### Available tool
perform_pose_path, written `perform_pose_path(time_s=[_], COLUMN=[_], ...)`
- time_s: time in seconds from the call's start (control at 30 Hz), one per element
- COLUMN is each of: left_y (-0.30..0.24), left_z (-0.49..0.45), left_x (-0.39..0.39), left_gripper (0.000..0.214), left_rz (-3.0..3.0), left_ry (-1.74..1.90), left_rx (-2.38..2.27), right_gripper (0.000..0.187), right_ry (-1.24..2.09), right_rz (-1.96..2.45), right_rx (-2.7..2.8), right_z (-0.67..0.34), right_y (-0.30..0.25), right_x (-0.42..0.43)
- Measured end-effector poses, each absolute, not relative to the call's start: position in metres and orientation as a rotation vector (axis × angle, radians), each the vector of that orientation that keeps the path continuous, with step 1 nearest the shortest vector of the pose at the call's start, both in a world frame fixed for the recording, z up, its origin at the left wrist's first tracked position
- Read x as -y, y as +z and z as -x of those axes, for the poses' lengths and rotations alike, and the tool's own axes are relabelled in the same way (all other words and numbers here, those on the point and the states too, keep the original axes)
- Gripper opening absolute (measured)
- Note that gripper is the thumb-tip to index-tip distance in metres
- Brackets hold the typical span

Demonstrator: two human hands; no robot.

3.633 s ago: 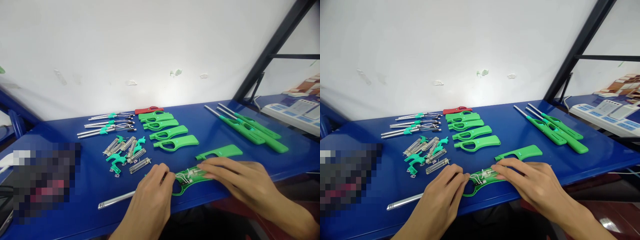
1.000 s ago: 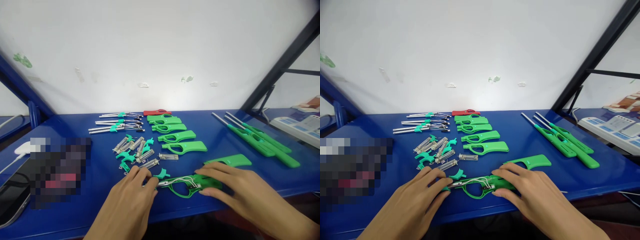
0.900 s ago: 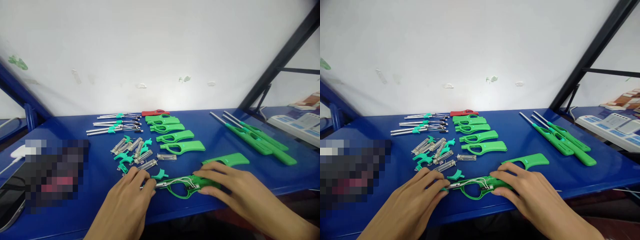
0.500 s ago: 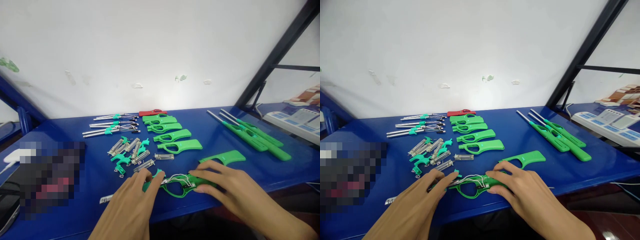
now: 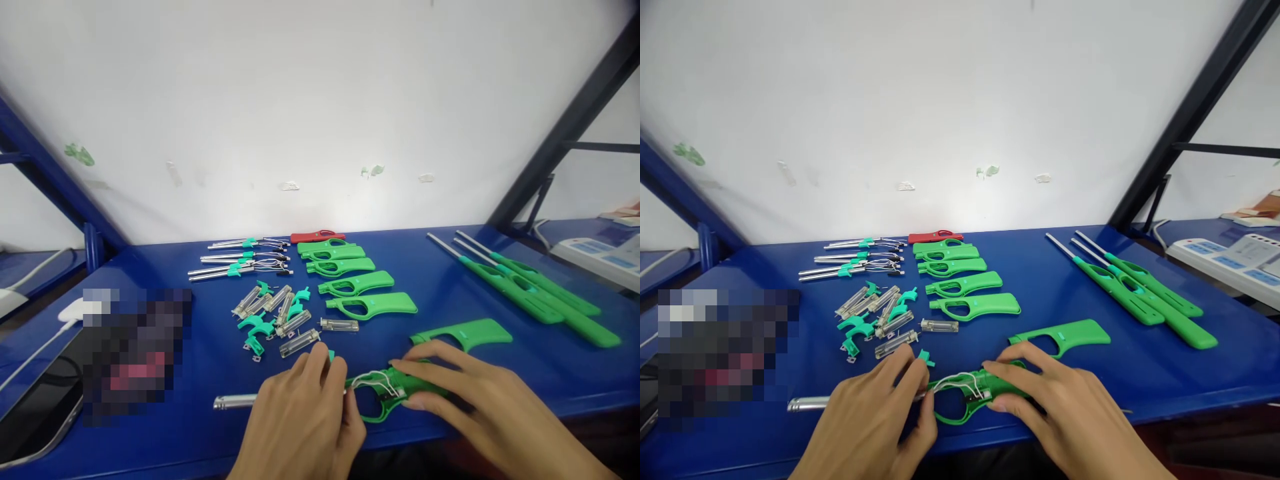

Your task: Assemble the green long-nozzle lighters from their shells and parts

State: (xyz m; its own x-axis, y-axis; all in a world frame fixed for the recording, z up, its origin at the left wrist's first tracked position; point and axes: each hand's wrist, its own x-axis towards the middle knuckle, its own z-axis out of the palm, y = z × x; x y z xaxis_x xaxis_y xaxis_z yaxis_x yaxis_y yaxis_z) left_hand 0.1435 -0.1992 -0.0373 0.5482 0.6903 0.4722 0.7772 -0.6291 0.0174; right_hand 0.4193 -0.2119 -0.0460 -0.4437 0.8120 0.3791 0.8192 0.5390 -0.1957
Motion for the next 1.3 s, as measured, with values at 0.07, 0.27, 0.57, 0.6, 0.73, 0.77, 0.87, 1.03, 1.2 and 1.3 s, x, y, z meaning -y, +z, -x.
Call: perform_pose_path(time_s=[0.07,0.27,0.57,0.6,0.73,0.77,0.87,1.03,1.2,1.3], left_y=[-0.034,-0.005,0.047,0.047,0.036,0.033,0.022,0.012,0.004,-0.001], left_z=[-0.141,-0.122,-0.068,-0.060,-0.035,-0.031,-0.026,-0.023,-0.019,-0.017], left_x=[0.199,0.200,0.110,0.094,0.046,0.039,0.029,0.022,0.018,0.018], left_gripper=[0.015,0.018,0.028,0.030,0.030,0.031,0.033,0.036,0.035,0.034], left_rz=[2.562,2.571,2.544,2.579,2.697,2.710,2.722,2.706,2.724,2.733], left_ry=[-0.764,-1.093,-0.831,-0.764,-0.486,-0.425,-0.296,-0.203,-0.169,-0.148], left_rx=[1.234,1.373,1.753,1.763,1.817,1.834,1.859,1.848,1.762,1.703], right_gripper=[0.042,0.043,0.042,0.041,0.039,0.039,0.039,0.039,0.039,0.041], right_ry=[-0.045,-0.097,-0.114,-0.107,-0.078,-0.079,-0.089,-0.094,-0.096,-0.116], right_rz=[1.325,1.328,1.310,1.307,1.303,1.303,1.307,1.321,1.339,1.336], right_rx=[2.329,2.268,2.209,2.200,2.184,2.183,2.191,2.214,2.224,2.229], right_z=[-0.420,-0.427,-0.428,-0.428,-0.431,-0.432,-0.433,-0.433,-0.432,-0.432], right_y=[-0.047,-0.055,-0.063,-0.064,-0.070,-0.072,-0.074,-0.074,-0.073,-0.073], right_x=[0.212,0.211,0.210,0.210,0.208,0.208,0.209,0.209,0.209,0.209])
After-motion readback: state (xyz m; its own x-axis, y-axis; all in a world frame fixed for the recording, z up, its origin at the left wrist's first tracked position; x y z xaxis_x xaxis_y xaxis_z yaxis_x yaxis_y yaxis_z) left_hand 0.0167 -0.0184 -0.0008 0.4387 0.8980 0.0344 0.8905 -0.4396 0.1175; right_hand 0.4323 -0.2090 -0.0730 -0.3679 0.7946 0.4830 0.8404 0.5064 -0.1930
